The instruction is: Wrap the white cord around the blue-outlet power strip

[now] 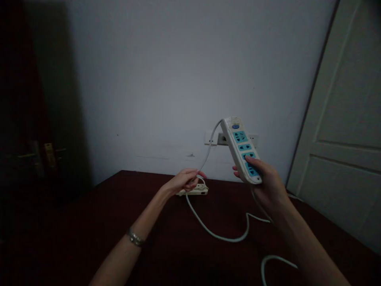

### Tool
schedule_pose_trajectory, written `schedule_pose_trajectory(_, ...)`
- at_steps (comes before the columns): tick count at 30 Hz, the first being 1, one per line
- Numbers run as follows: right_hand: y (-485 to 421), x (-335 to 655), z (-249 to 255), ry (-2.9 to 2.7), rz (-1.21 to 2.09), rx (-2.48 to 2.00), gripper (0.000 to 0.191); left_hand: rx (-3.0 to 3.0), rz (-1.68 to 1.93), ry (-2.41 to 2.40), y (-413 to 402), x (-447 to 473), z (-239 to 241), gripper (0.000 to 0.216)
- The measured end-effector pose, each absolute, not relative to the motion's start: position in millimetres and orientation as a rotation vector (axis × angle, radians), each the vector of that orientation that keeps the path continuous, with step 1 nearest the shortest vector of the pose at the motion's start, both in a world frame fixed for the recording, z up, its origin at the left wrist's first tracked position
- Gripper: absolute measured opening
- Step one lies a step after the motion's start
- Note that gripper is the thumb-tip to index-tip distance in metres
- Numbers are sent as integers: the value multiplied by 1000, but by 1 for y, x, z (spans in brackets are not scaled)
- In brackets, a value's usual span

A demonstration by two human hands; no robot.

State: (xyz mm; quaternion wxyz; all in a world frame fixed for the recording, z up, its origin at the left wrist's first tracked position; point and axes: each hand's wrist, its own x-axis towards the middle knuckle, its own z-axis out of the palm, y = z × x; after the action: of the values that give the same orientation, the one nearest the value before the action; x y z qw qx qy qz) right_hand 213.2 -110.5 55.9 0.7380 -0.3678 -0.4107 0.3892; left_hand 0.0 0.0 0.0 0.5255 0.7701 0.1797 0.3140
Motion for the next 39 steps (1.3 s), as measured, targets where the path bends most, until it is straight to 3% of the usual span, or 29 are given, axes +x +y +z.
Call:
schedule_pose_trajectory(4,-92,235,36,-1205,487,-1152,43,2596,830,673,-26,6,16,33)
schedule_pose_trajectory(8,-81,246,21,-1545,-36,-1422,40,3142,876,672,-56,13,21,22)
schedule_pose_trajectory(11,-78,250,15,-1779,-122,-1464,35,3310,867,626,-71,9,26,15)
schedule_pose_trajectory(20,-97,242,24,-2270,402,-1373,27,3084,832,453,-70,-13,46,23)
schedule_pose_trajectory(27,-106,245,32,-2267,756,-1246,26,2722,1125,530,-40,-25,45,18)
schedule_pose_trajectory(34,-96,249,20,-1987,1087,-1074,40,2249,1030,641,3,-21,19,21)
schedule_pose_trajectory(39,-87,239,13,-1612,958,-1070,39,2073,1099,773,12,10,-17,19)
